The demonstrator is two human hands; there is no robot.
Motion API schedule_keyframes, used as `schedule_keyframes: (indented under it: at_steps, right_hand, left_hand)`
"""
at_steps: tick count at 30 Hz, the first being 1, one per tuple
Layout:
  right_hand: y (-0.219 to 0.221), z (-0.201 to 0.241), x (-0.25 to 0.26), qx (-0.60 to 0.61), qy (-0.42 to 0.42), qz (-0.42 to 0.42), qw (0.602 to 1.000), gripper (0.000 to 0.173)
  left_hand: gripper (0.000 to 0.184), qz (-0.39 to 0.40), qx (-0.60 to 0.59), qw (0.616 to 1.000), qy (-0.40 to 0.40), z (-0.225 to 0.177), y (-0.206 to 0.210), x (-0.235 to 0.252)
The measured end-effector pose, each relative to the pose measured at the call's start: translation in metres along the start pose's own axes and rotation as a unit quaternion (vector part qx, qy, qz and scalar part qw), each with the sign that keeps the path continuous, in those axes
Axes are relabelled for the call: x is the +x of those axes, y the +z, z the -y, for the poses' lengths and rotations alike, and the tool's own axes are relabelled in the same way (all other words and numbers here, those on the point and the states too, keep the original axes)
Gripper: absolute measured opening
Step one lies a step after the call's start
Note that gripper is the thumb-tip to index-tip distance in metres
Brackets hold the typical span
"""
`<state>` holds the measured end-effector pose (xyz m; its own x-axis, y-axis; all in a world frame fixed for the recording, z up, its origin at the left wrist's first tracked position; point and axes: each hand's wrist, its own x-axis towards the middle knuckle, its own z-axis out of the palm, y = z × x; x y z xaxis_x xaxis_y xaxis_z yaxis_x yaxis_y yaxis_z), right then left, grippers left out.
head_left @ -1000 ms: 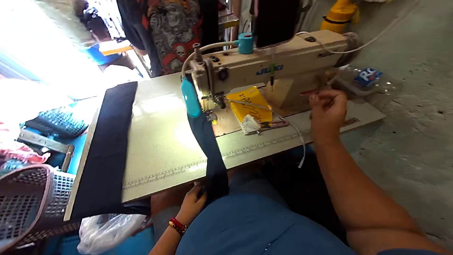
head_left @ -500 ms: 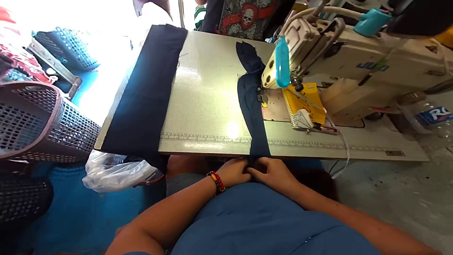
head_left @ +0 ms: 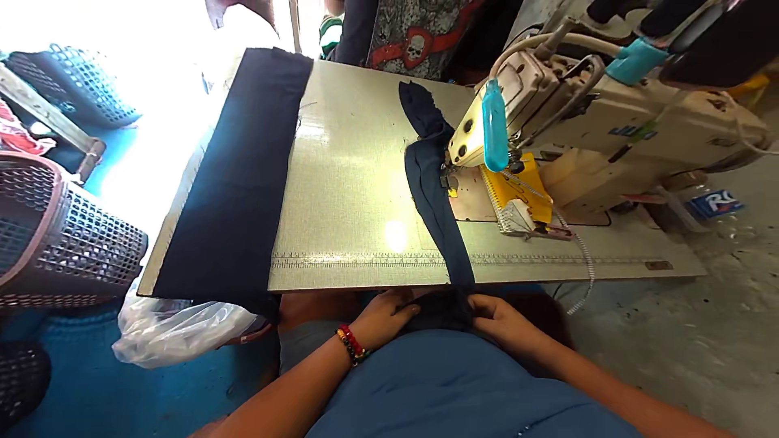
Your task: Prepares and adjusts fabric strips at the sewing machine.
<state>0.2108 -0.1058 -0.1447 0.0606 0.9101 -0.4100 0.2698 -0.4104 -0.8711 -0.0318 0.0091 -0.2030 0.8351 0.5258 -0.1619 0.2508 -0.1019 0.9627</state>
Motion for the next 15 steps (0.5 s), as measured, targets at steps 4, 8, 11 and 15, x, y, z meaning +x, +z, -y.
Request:
schedule_keyframes:
  at_steps: [4, 8, 11, 15]
  right_hand:
    - [-0.008, -0.002, -0.012, 0.205, -0.005, 0.003, 0.979, 0.03]
    - [-0.027, -0.002, -0.024, 0.228, -0.048, 0.055, 0.971, 0.029]
    - [-0.029, 0.007, -0.03, 0.106, -0.067, 0.076, 0.989, 0.024]
    - [-0.015, 0.019, -0.029, -0.079, -0.17, 0.052, 0.981, 0.028]
  left_hand:
    - [0.023, -0.018, -0.064, 0.998, 0.018, -0.007, -0.013, -0.032]
    - [0.023, -0.077, -0.095, 0.991, 0.048, -0.033, -0.033, -0.058]
    - [0.031, -0.08, -0.006, 0.996, 0.035, -0.055, -0.047, -0.07]
    - [0.029, -0.144, 0.131, 0.979, 0.059, -0.074, -0.042, -0.077]
